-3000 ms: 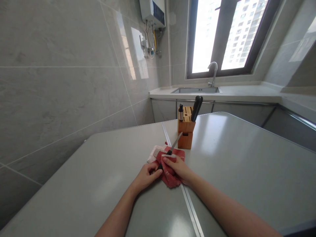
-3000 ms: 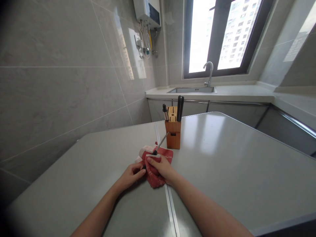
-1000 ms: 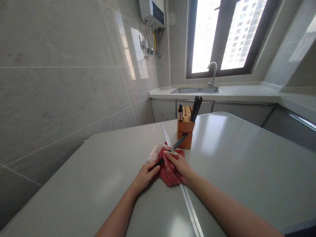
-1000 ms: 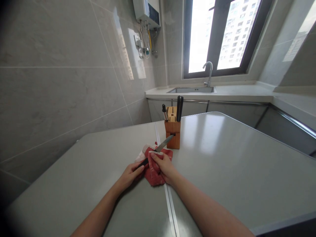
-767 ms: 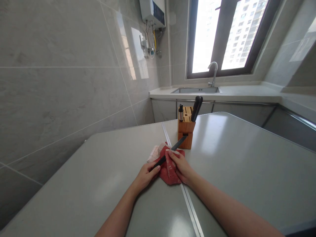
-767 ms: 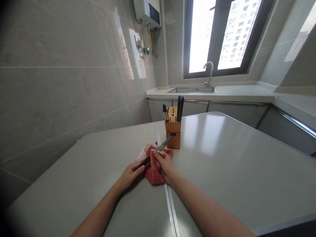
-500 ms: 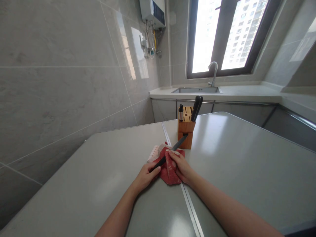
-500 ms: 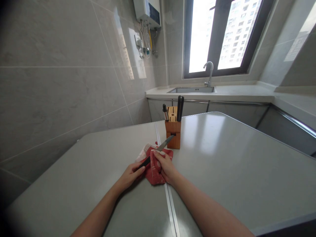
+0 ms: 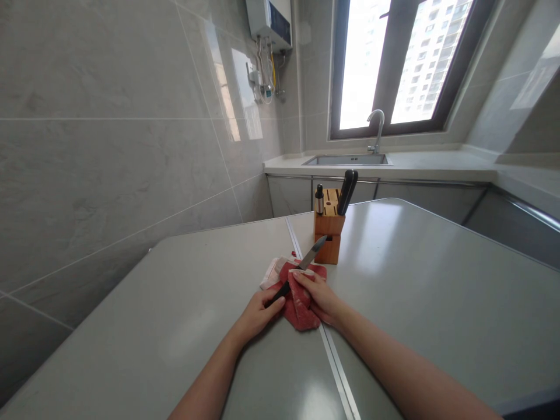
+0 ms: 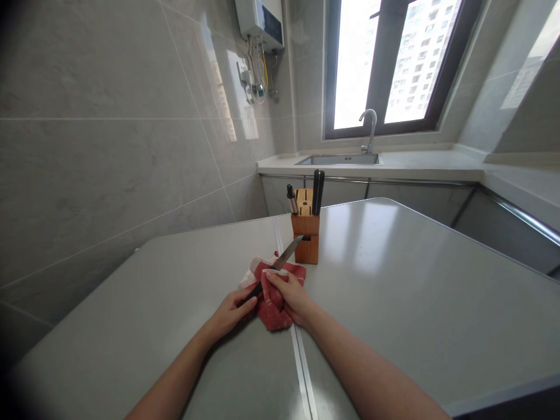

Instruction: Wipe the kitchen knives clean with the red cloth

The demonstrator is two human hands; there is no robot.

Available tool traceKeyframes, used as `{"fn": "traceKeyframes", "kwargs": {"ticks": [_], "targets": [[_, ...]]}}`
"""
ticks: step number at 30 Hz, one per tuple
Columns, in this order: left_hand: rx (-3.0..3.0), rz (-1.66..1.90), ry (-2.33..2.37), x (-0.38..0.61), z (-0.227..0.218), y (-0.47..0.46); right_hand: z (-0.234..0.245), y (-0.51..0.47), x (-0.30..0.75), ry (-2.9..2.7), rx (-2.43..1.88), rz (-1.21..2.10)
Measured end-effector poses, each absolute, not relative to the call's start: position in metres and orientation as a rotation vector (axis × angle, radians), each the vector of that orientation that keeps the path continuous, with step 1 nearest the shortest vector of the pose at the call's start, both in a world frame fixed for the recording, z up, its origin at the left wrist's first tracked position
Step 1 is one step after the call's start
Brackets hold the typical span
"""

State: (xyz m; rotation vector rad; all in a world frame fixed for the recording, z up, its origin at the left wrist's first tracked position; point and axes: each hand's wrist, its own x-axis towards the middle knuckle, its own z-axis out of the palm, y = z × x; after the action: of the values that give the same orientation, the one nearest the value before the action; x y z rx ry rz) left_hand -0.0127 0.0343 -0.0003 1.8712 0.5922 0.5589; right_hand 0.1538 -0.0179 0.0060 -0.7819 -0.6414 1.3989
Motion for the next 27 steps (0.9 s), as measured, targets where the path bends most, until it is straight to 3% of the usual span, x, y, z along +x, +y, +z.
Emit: {"fn": "traceKeyframes", "kwargs": {"ticks": [15, 27], "targets": [[2.013, 0.618, 0.612, -0.0127, -0.0062, 0.0387, 0.0055, -0.0231, 0.1496, -1.064, -1.081, 1.205], [1.852, 0.573, 0.617, -0.0137, -0.0057, 0.0380, 0.0010, -0.0169, 0.1497, -0.744, -0.931, 1.241]]}}
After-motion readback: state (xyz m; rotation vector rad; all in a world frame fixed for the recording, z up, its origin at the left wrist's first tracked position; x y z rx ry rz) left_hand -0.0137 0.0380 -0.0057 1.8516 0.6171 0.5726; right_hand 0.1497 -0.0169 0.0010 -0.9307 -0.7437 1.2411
